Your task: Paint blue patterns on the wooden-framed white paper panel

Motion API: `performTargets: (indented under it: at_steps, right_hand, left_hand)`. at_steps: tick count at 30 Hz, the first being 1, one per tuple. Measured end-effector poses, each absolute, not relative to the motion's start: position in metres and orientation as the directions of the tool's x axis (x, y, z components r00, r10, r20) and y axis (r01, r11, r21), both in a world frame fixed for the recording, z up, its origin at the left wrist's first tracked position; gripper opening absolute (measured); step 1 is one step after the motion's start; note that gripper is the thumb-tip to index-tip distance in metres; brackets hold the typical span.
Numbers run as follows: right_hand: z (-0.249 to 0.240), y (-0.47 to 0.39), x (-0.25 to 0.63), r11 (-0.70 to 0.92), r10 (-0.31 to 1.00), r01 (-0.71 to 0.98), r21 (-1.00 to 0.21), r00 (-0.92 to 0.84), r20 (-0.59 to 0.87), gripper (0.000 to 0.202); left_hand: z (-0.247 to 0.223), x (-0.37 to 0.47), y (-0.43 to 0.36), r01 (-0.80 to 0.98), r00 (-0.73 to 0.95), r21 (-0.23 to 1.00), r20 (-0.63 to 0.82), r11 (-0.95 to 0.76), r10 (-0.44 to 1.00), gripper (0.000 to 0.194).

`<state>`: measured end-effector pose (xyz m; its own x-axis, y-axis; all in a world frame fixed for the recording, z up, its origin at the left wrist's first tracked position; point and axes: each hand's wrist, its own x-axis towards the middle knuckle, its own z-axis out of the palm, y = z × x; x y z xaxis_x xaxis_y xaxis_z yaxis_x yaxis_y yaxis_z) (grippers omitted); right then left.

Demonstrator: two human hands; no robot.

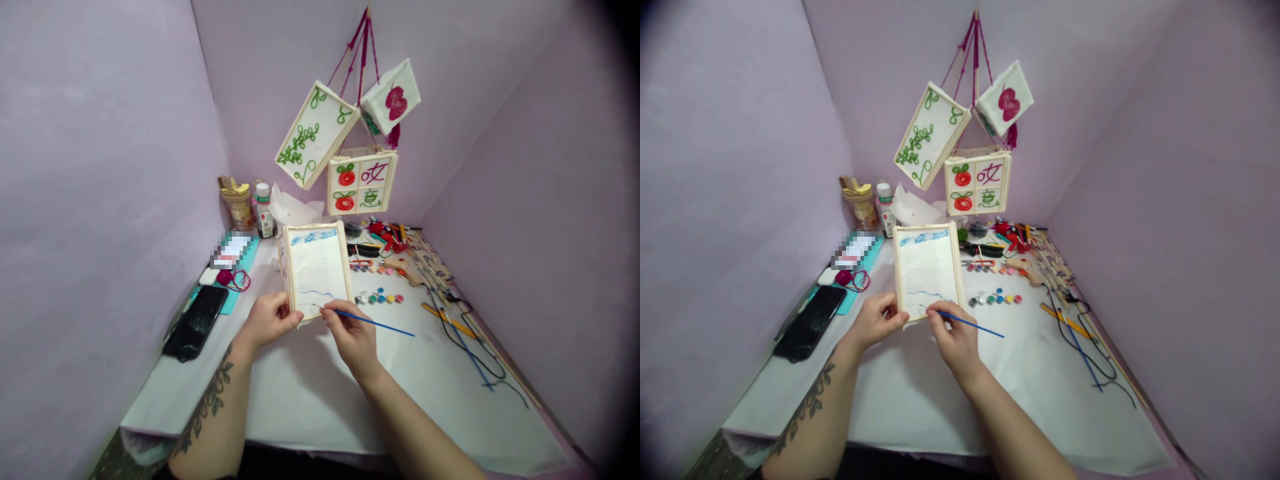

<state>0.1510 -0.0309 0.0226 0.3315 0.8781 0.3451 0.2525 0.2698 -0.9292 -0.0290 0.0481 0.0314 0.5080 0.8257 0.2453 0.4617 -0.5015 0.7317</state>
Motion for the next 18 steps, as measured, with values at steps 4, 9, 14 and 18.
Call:
performTargets:
  at_steps: [4,9,14,18]
  right_hand:
    - [0.0242,-0.0307,0.1502,0.284,0.874,0.259,-0.923,0.327,0.36,0.01]
    - [0.0281,-0.0301,0.1503,0.286,0.871,0.287,-0.914,0.32,0.373,0.01]
    - [0.0293,-0.0295,0.1506,0.267,0.866,0.306,-0.914,0.34,0.367,0.01]
    - [0.0281,-0.0295,0.151,0.253,0.866,0.288,-0.924,0.359,0.349,0.011]
  left_hand:
    - [0.0309,-0.0293,0.048,0.459,0.51,0.729,0.252,-0.508,0.823,0.034]
    - [0.0309,-0.0294,0.0475,0.454,0.506,0.745,0.235,-0.489,0.83,0.033]
    - [0.0313,-0.0292,0.0478,0.458,0.506,0.744,0.231,-0.486,0.831,0.032]
    - [0.0319,-0.0287,0.0481,0.449,0.507,0.746,0.24,-0.492,0.827,0.032]
